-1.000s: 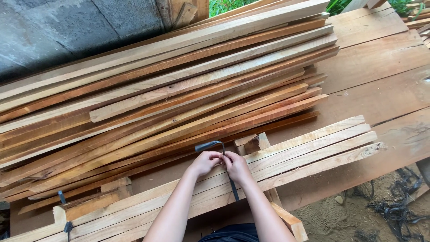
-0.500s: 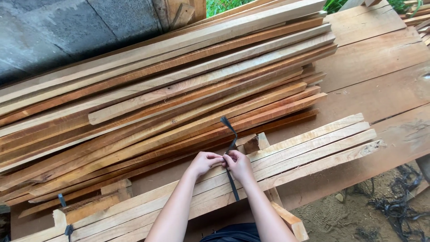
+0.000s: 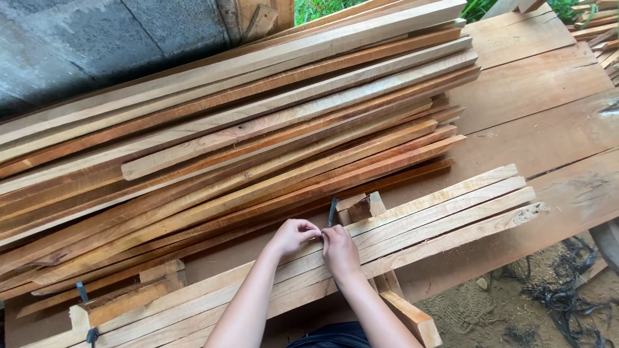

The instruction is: The person gathers several thin wooden planks from a stack and aligns them on a wooden workbench. They then use black zip ties to secure the planks together into a bundle, tightening the ties by hand. Finally, the person lifts the completed bundle and places it on a nearby surface.

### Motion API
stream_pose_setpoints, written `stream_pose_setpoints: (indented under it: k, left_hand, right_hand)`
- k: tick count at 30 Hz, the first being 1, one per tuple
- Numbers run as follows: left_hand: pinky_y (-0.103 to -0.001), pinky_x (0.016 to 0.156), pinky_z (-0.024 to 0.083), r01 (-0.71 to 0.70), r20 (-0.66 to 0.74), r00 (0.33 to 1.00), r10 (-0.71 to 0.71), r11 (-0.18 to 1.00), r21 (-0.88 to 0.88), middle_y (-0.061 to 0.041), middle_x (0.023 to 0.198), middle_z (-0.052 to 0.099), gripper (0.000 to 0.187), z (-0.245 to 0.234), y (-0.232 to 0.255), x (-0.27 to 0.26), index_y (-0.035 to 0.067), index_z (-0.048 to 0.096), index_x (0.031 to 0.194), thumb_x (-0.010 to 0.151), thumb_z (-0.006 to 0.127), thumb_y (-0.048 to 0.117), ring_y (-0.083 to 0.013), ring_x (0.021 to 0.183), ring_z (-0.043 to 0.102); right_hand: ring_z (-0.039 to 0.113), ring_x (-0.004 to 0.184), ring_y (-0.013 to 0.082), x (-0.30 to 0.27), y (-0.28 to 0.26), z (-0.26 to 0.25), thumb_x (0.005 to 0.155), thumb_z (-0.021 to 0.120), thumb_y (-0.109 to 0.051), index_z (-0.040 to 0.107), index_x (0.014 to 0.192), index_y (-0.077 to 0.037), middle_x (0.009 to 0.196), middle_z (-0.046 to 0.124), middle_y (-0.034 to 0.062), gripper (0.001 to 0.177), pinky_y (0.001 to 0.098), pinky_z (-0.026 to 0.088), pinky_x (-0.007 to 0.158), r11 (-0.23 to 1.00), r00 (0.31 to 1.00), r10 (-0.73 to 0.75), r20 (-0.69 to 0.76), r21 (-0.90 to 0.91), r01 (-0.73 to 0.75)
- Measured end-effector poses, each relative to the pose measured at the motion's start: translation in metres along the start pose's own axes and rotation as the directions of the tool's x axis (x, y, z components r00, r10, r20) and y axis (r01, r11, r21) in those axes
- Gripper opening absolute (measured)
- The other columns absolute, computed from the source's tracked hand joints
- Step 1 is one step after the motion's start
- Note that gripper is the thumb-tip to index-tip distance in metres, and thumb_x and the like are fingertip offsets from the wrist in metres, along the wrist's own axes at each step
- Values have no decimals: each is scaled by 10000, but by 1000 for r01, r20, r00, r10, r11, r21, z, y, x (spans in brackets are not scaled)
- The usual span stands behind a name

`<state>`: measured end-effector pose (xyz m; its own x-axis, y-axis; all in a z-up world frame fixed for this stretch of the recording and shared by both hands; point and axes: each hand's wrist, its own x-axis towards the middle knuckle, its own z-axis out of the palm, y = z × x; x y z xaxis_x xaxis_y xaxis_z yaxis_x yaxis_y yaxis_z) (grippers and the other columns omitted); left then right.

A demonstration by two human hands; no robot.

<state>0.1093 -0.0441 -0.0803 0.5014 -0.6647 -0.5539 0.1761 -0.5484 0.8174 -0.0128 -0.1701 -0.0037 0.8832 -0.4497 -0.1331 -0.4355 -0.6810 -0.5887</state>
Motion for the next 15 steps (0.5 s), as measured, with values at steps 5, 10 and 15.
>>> stream_pose_setpoints:
  k: [5, 10, 15]
  left_hand:
    - [-264, 857, 553, 70, 51, 997, -57, 946, -317, -29, 953, 805, 208, 6, -15, -1, 66, 811, 1003, 889, 777, 236, -87, 875, 716]
    - [-254, 841, 524, 211, 100, 977, -189, 922, -324, -59, 921, 800, 230, 1, 3, 2, 43, 819, 978, 907, 790, 260, -100, 837, 695]
    - [-280, 779, 474, 297, 46, 955, -294, 927, -231, -31, 887, 766, 238, 3, 12, 3, 63, 808, 970, 924, 793, 295, -106, 782, 611]
  right_hand:
    - [697, 793, 274, 2, 28, 22, 899, 699, -177, 789, 926, -30, 861, 724, 115, 175, 393, 563, 751, 969, 995, 97, 2, 229, -95]
    - [440, 544, 146, 20, 34, 20, 974, 654, -273, 822, 936, -79, 638, 592, 4, 259, 352, 352, 515, 641, 754, 412, 512, 425, -639]
    - [464, 527, 84, 18, 35, 29, 1001, 710, -427, 689, 755, -12, 620, 554, -7, 483, 291, 400, 506, 709, 766, 387, 513, 366, -603]
